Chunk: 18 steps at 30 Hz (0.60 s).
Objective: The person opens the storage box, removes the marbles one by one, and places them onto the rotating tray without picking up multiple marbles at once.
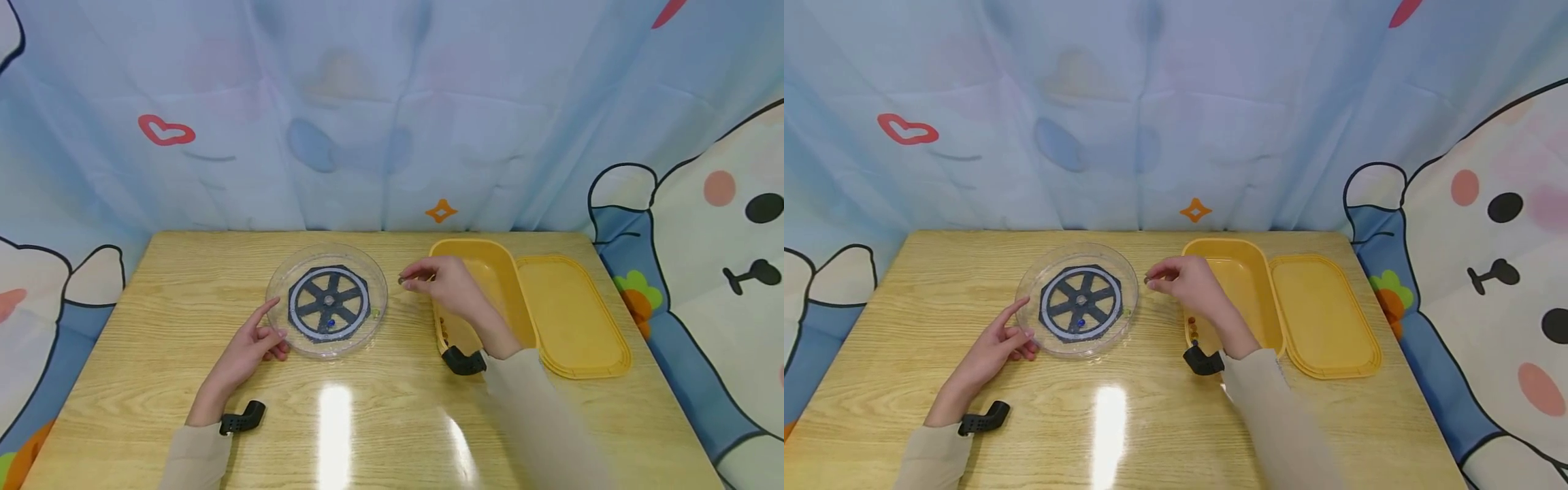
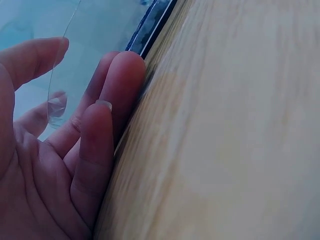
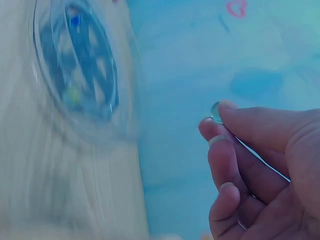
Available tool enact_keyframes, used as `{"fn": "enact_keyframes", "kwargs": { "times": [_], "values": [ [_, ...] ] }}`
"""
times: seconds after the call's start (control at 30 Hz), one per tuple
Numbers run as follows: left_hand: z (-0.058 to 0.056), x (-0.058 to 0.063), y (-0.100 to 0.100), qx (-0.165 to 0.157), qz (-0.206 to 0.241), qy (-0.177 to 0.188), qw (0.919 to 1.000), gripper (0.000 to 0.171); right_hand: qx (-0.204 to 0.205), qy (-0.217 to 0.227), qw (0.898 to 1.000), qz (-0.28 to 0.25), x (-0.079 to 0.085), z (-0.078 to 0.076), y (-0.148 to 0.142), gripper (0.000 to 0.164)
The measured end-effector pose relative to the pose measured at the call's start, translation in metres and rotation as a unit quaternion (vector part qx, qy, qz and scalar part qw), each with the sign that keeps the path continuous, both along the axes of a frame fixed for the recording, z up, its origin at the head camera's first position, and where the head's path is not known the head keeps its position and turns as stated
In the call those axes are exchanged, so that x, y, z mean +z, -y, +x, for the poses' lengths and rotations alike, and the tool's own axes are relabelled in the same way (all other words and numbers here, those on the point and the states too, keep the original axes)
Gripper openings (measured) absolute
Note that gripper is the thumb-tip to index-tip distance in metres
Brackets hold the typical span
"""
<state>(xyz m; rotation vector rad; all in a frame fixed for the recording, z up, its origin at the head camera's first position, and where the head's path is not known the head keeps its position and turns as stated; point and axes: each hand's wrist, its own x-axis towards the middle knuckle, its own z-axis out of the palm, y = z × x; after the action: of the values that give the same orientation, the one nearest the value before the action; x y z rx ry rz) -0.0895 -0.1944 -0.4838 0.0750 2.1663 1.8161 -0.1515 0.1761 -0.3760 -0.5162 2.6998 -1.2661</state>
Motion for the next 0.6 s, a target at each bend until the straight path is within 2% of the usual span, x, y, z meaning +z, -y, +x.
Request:
{"fn": "enact_keyframes", "kwargs": {
  "times": [0.3,0.6],
  "values": [
    [-0.001,0.0,0.001,-0.002,-0.007,-0.004,1.0,0.066,0.01,-0.002,0.999,-0.049,-0.014,0.011,0.048,0.012],
    [0.0,-0.001,0.0,0.0,-0.001,-0.002,1.0,0.066,0.008,0.015,0.998,-0.055,-0.03,0.015,0.072,0.013]
  ]
}}
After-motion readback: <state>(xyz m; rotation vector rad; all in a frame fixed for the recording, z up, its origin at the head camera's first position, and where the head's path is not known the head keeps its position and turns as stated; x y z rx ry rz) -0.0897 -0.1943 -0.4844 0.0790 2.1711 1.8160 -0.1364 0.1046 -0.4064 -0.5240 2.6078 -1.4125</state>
